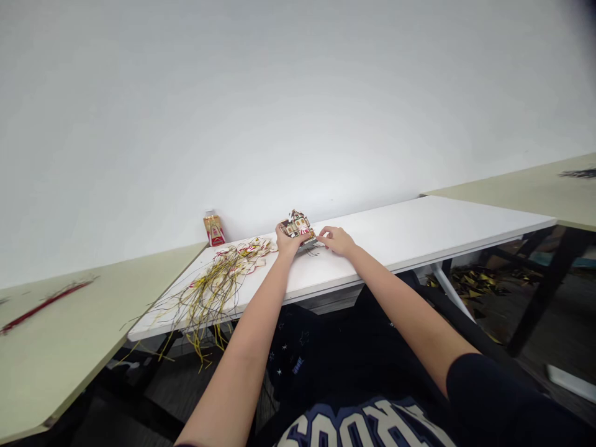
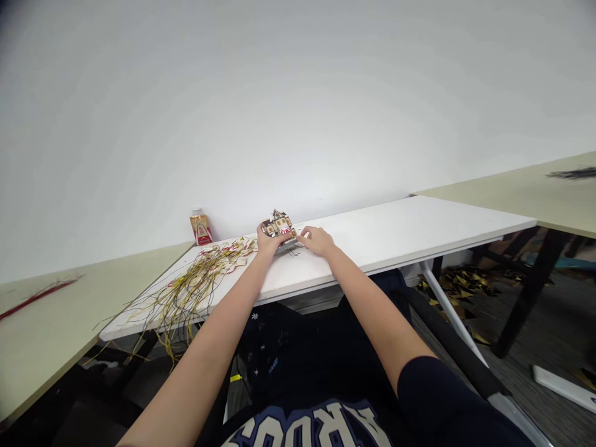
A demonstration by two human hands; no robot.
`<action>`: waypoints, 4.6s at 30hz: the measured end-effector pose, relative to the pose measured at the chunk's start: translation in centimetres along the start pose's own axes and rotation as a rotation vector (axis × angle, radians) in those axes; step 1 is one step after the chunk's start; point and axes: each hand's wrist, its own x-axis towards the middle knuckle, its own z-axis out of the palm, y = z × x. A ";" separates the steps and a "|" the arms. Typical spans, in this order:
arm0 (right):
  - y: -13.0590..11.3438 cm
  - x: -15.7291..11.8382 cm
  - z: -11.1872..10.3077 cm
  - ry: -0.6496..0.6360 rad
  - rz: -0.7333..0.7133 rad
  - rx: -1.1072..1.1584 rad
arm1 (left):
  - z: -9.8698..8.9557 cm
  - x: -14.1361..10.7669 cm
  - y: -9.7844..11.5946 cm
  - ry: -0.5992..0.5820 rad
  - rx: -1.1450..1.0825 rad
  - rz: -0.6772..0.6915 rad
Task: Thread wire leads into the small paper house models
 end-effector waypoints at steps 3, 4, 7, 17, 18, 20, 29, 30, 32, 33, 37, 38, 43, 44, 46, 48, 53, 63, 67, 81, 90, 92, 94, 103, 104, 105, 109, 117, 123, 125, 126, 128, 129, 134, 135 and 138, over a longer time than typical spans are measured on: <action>0.0 0.0 0.0 -0.009 0.006 0.007 | -0.1 -0.1 0.3 0.065 0.057 0.017; 0.0 0.1 0.1 0.007 0.008 -0.002 | -0.1 -0.1 0.5 0.078 0.045 0.030; 0.2 0.2 0.2 0.023 0.003 -0.025 | 0.0 -0.3 1.0 0.136 -0.022 0.072; 0.9 1.4 1.4 -0.019 -0.080 0.498 | 0.4 -1.4 2.2 -0.010 -0.209 0.078; 0.8 1.6 1.5 -0.005 -0.059 0.558 | 0.5 -1.4 2.3 -0.033 -0.241 0.061; 0.8 1.9 1.5 0.038 0.004 0.633 | 0.5 -1.4 2.4 -0.071 -0.275 0.014; 2.1 3.1 1.9 0.276 0.093 0.564 | 0.5 -0.5 0.8 -0.172 -0.090 -0.112; 2.2 3.1 1.9 0.293 0.091 0.530 | 0.5 -0.4 0.6 -0.182 -0.082 -0.120; 2.2 3.0 1.8 0.300 0.086 0.480 | 0.5 -0.2 0.2 -0.194 -0.066 -0.133; 2.1 3.0 1.8 0.295 0.082 0.464 | 0.5 -0.2 0.1 -0.199 -0.063 -0.136; 1.9 2.9 1.7 0.270 0.089 0.420 | 0.3 -0.2 0.0 -0.251 -0.066 -0.141; 1.9 2.9 1.7 0.262 0.094 0.416 | 0.3 -0.3 0.0 -0.277 -0.065 -0.143; 2.0 2.9 1.8 0.223 0.102 0.391 | 0.2 -0.2 -0.5 -0.224 -0.031 -0.187; 2.0 2.9 1.8 0.216 0.098 0.381 | 0.2 -0.1 -0.6 -0.190 -0.025 -0.185; 2.0 2.9 1.8 0.196 0.094 0.373 | 0.2 0.1 -1.0 -0.162 -0.029 -0.164; 2.1 2.9 1.9 0.172 0.095 0.395 | 0.2 0.2 -1.2 -0.172 -0.051 -0.140; 2.3 2.9 2.2 0.142 0.116 0.450 | 0.2 0.0 -0.7 -0.192 -0.061 -0.115; 1.8 2.5 1.7 0.210 0.107 0.386 | -0.3 -1.4 1.8 -0.149 0.117 0.018; 1.8 2.5 1.7 0.208 0.092 0.404 | -0.6 -1.9 2.7 -0.182 0.191 0.233; 1.3 2.1 1.4 0.182 0.076 0.390 | 0.2 -3.6 4.3 -0.492 0.457 0.678; 1.8 2.4 1.9 0.154 0.005 0.506 | 0.2 -3.5 3.9 -0.442 0.772 0.826; 2.0 2.6 2.1 0.151 0.005 0.582 | 0.2 -3.4 3.7 -0.407 0.844 0.860; 2.0 2.8 2.3 0.145 0.018 0.663 | 0.2 -3.3 3.6 -0.377 0.880 0.877; 1.4 2.5 1.8 0.044 0.148 0.862 | 0.1 -3.3 3.6 -0.347 0.958 0.861; 1.4 2.5 1.7 0.032 0.160 0.872 | 0.1 -3.2 3.6 -0.348 0.961 0.862; 1.3 2.4 1.6 0.024 0.170 0.883 | 0.1 -3.2 3.5 -0.350 0.962 0.864; 0.9 2.1 1.4 0.001 0.182 0.981 | 0.1 -3.2 3.4 -0.359 0.951 0.863; 0.6 1.9 1.1 -0.007 0.186 1.019 | 0.2 -3.2 3.3 -0.368 0.926 0.860; 1.3 2.3 1.4 0.010 0.164 0.973 | 0.4 -3.4 3.5 -0.376 0.928 0.857; 1.5 2.4 1.5 0.012 0.155 0.973 | 0.4 -3.4 3.5 -0.378 0.923 0.853; 1.5 2.4 1.5 0.011 0.151 0.975 | 0.4 -3.5 3.6 -0.379 0.921 0.853; 1.5 2.4 1.5 0.004 0.144 0.980 | 0.4 -3.5 3.6 -0.381 0.920 0.856; 1.5 2.4 1.5 0.003 0.144 0.979 | 0.4 -3.5 3.6 -0.380 0.921 0.857; 1.6 2.5 1.6 0.024 0.146 0.964 | 0.5 -3.5 3.5 -0.385 0.940 0.850; 1.6 2.5 1.6 0.025 0.142 0.967 | 0.5 -3.5 3.5 -0.388 0.946 0.854; 1.6 2.6 1.6 0.028 0.149 0.982 | 0.6 -3.6 3.6 -0.390 0.969 0.872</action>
